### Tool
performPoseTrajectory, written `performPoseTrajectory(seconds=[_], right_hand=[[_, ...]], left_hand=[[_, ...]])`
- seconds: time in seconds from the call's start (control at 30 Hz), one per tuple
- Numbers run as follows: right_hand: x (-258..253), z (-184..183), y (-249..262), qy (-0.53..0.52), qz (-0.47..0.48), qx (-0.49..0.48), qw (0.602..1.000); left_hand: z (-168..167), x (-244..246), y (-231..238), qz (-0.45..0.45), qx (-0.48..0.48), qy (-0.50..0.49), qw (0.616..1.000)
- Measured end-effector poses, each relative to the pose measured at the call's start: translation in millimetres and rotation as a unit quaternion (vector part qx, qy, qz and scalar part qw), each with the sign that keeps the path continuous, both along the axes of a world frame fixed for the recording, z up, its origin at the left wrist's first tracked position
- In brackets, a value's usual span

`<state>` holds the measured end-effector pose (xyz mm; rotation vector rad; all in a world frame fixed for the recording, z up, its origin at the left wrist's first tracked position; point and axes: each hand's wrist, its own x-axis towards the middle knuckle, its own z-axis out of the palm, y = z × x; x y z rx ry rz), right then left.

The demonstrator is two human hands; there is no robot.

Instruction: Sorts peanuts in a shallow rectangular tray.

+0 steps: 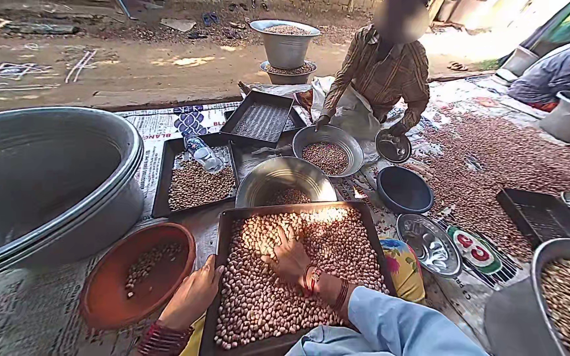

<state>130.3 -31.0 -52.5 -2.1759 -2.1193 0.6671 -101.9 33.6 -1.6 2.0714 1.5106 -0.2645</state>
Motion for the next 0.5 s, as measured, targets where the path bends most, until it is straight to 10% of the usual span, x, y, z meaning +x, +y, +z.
performPoseTrajectory(seconds=[0.23,0.5], right_hand=[[30.6,-8.4,-103.0,0.048,0.223,0.084,0.970],[140.3,2.2,-87.7,-0.204,0.075,0.090,0.972]], left_hand=[[0.0,-0.3,-3.2,-0.023,0.027,0.016,0.999],[14.1,6.9,-7.9,-0.024,0.013,0.027,0.999]])
